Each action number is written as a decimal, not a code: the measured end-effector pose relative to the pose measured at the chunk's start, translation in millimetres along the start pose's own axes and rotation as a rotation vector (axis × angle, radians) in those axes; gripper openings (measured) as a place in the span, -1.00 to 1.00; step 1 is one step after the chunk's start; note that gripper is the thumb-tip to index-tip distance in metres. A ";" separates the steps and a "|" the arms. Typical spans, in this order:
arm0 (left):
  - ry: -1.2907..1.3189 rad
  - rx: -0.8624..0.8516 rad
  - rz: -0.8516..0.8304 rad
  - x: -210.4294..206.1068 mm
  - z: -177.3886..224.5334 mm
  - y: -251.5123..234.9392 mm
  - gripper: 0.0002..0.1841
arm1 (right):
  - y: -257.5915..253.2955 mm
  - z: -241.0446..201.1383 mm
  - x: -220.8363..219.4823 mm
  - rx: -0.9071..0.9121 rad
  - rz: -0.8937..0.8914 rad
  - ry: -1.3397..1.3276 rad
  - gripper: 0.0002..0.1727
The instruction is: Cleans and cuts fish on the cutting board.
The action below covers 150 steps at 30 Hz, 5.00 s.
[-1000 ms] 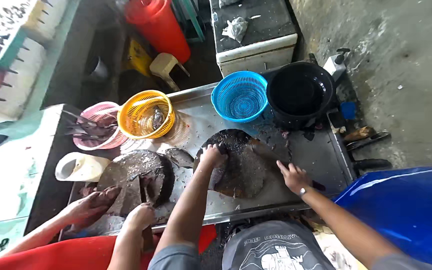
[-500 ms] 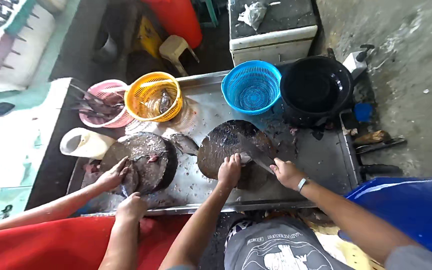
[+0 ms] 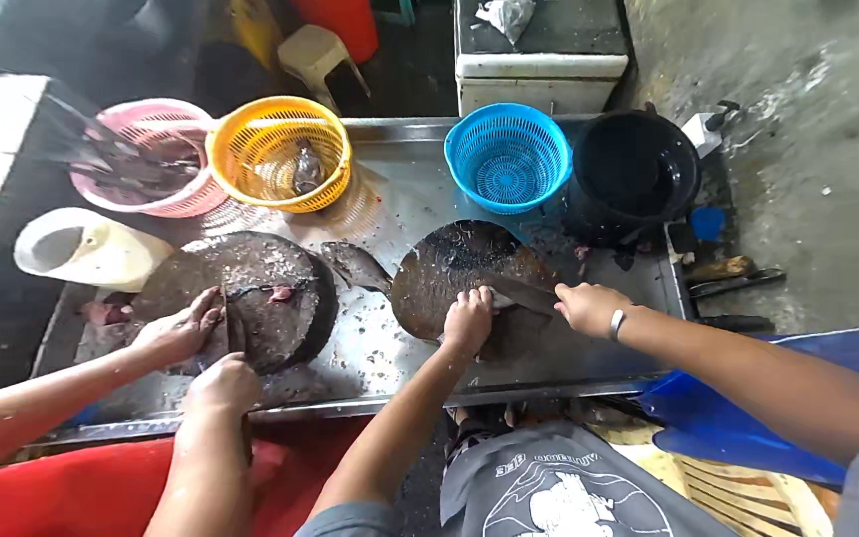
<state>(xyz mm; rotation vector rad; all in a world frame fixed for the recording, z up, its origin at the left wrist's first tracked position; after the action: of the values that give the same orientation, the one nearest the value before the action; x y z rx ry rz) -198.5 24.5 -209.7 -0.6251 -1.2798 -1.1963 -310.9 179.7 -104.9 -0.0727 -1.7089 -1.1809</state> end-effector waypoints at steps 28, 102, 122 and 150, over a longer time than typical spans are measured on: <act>-0.062 -0.118 -0.159 51.5 -1.9 -42.2 -0.60 | -12.4 52.8 -9.2 -0.185 0.160 -0.194 -0.48; -0.014 -0.179 -0.094 29.6 -3.1 -89.0 -0.25 | -38.3 56.3 -28.7 -0.507 -0.115 -0.388 -0.29; 0.205 -0.235 0.048 -4.0 38.6 -76.8 -0.48 | -28.2 57.0 -107.3 -0.412 -0.039 -1.050 -0.43; 0.251 0.158 0.107 -21.8 35.2 -69.4 -0.02 | -39.6 61.0 -51.4 -0.288 -0.238 -0.663 -0.50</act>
<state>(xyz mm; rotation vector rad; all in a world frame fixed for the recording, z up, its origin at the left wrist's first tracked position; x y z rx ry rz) -272.3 40.4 -238.6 -0.4084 -1.1015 -1.0391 -349.4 226.7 -170.1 -0.4956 -2.1386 -1.7055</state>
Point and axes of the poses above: each hand's wrist, its own y-axis away from the middle knuckle, its own x-axis out of the back of the hand, z = x × y, the point moved 7 cm from there along -y, towards the middle knuckle, and after that the axes turned 4 degrees about -x, right-handed, at the moved point
